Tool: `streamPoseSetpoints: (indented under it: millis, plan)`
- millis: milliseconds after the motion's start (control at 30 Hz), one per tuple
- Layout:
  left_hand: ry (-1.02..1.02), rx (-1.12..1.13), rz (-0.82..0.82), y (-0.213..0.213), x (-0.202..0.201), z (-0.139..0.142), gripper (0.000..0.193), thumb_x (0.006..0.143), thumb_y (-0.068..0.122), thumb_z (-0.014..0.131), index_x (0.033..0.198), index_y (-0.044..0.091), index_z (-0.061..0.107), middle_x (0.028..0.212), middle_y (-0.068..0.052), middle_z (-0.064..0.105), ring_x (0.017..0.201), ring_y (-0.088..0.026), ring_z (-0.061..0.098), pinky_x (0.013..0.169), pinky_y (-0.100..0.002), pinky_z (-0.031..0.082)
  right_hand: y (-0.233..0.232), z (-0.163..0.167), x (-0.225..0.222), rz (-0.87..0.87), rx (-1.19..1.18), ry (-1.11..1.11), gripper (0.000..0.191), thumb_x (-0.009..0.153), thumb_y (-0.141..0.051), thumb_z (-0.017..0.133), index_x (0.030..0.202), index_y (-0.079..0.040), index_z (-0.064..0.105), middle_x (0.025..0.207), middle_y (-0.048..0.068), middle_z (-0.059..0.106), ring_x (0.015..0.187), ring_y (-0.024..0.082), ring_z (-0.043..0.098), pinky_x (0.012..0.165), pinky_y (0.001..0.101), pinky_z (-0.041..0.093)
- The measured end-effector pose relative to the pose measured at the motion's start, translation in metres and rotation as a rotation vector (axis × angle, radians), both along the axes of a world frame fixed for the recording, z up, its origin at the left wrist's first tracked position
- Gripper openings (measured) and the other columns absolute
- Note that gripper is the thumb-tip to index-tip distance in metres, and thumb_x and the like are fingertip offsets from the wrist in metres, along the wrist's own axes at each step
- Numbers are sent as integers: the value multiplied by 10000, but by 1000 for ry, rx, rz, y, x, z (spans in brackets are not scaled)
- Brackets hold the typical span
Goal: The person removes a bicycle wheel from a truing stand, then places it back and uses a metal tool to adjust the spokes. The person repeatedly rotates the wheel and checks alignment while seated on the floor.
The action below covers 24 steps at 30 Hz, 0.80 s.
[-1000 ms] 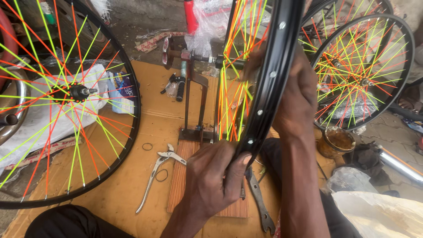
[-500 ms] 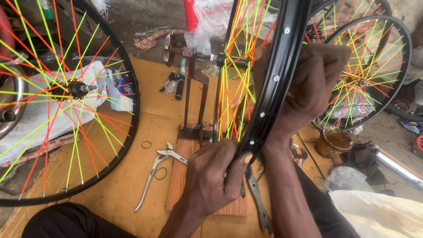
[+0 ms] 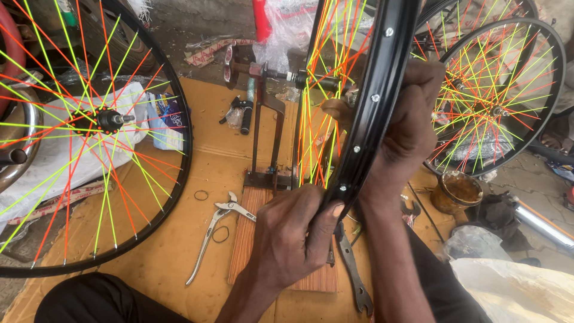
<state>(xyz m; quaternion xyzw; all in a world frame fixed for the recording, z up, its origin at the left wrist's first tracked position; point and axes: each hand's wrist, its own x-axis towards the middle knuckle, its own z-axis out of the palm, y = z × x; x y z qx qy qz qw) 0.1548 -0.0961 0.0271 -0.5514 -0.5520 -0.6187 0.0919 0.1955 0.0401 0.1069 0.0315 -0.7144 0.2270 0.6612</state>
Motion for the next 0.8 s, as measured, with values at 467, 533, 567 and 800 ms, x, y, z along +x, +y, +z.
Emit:
streamPoseSetpoints:
  millis: [467,533,567,800]
  plan:
    - [-128,159,-68,-4,2,20,331,1020,228,637,1137,-78,589,768,-90,614,635,-152,627,499,-310,500,10,-22,24,428,-495,-162,385,913,10,762,1269,-11,618,1043,77,697,782,94,628,621,233,529]
    - [-28,118,-40,-3,5,15,226,1076,211,608,1088,-14,619,734,-64,585,647,-173,617,582,-351,487,12,-20,22,394,-625,-228,364,906,-115,718,1239,4,633,976,84,699,659,110,605,526,254,519]
    - [23,96,-22,-3,5,12,194,1104,203,593,1063,17,634,717,-51,571,653,-183,611,624,-372,480,12,-18,22,427,-766,-219,355,948,-213,662,1224,10,649,946,111,722,601,137,623,489,270,533]
    - [-27,45,32,7,7,1,276,1021,167,653,801,28,560,628,-80,528,536,-226,570,506,-387,434,8,4,3,672,-449,-99,400,972,-326,749,1146,8,613,984,105,634,711,199,666,631,294,538]
